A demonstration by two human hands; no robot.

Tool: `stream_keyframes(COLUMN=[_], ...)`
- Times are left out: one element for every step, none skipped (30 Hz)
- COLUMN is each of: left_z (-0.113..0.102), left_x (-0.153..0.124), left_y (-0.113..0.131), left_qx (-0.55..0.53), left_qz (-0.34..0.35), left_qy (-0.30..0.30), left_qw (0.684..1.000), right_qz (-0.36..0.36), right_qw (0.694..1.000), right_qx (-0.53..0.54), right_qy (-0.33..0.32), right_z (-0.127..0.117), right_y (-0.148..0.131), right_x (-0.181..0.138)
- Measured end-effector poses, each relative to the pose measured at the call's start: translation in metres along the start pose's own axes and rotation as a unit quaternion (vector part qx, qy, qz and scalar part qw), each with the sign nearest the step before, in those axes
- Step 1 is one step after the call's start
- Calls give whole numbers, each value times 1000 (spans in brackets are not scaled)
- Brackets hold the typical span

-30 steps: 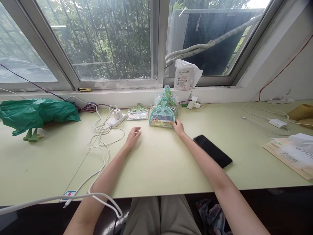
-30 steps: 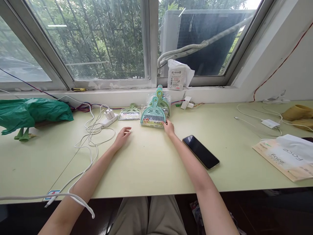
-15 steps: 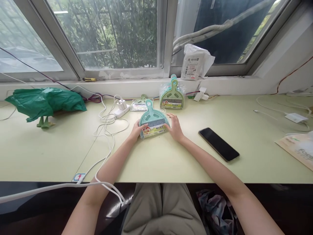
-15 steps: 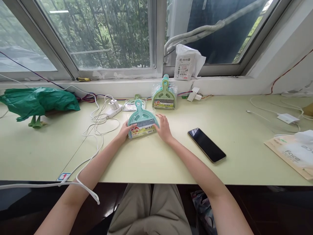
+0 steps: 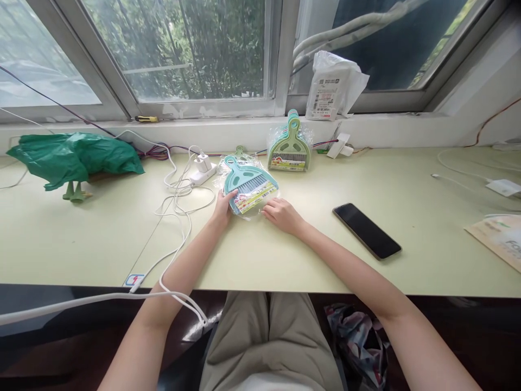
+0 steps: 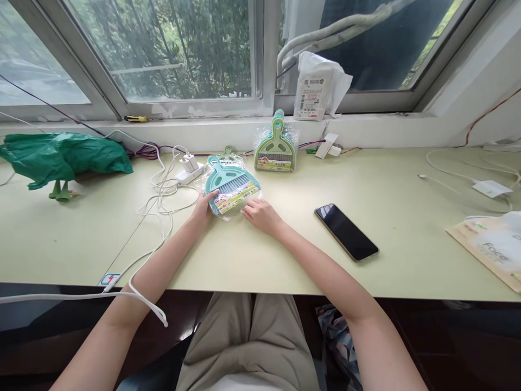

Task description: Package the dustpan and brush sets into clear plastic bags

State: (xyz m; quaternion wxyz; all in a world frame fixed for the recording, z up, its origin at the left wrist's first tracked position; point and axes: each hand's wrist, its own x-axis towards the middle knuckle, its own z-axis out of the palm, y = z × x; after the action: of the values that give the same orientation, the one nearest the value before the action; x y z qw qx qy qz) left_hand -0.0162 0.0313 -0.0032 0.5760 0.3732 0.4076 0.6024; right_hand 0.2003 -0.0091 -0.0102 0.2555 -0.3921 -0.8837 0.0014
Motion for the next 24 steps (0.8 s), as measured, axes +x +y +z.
stream_keyframes(left_z=[0, 0, 0, 1, 2, 4, 5, 6, 7, 7, 7, 6, 6, 4, 3, 2, 0, -1, -2, -3, -4, -5, -5, -5], left_x=[0, 0, 0, -2, -3, -5, -7, -9, -10, -11, -12, -13, -14, -14, -14, -14, -14, -14, -13, -12, -11, -10, -8, -7], left_y=[0, 1, 2, 3, 4, 5, 6, 7, 8, 8, 8, 8, 8, 8, 8, 8, 8, 8, 7, 6, 5, 4, 3, 3], left_qx=[-7, -14, -20, -25, -27, -28, -27, -25, -21, -15, -5, 10, 30, 53, 78, 100, 120, 135, 144, 149, 150, 148, 144, 141], left_qz=[-2, -3, -2, -2, -4, -9, -17, -27, -40, -53, -66, -76, -83, -86, -87, -87, -88, -91, -97, -103, -108, -110, -108, -102], left_qy=[-1, -3, -7, -12, -18, -27, -38, -53, -70, -90, -111, -133, -155, -177, -199, -222, -245, -265, -281, -290, -292, -289, -283, -275], left_qw=[1000, 1000, 1000, 1000, 999, 999, 999, 998, 996, 994, 992, 988, 984, 979, 973, 966, 958, 950, 944, 940, 938, 939, 942, 946], right_qz=[16, 37, 60, 84, 110, 139, 169, 201, 232, 262, 286, 306, 320, 329, 335, 338, 338, 335, 330, 324, 316, 310, 308, 311], right_qw=[1000, 999, 997, 992, 984, 972, 956, 937, 915, 889, 861, 829, 798, 771, 753, 746, 745, 749, 753, 755, 753, 747, 736, 723], right_qx=[11, 29, 55, 91, 135, 184, 233, 278, 322, 366, 409, 452, 489, 518, 534, 538, 535, 529, 524, 523, 529, 540, 554, 568], right_qy=[-6, -4, 3, 14, 27, 40, 50, 58, 67, 81, 99, 122, 147, 171, 188, 201, 211, 218, 223, 227, 231, 234, 235, 239], right_z=[2, 4, 5, 7, 8, 10, 11, 12, 13, 14, 15, 15, 16, 16, 15, 14, 13, 11, 10, 8, 6, 5, 4, 3], right_y=[0, 1, 2, 3, 4, 7, 9, 12, 15, 17, 20, 23, 26, 28, 30, 32, 33, 33, 33, 32, 31, 30, 29, 28], right_x=[0, 1, 1, 2, 2, 3, 3, 3, 4, 4, 5, 5, 6, 6, 6, 7, 6, 6, 6, 6, 6, 6, 5, 5])
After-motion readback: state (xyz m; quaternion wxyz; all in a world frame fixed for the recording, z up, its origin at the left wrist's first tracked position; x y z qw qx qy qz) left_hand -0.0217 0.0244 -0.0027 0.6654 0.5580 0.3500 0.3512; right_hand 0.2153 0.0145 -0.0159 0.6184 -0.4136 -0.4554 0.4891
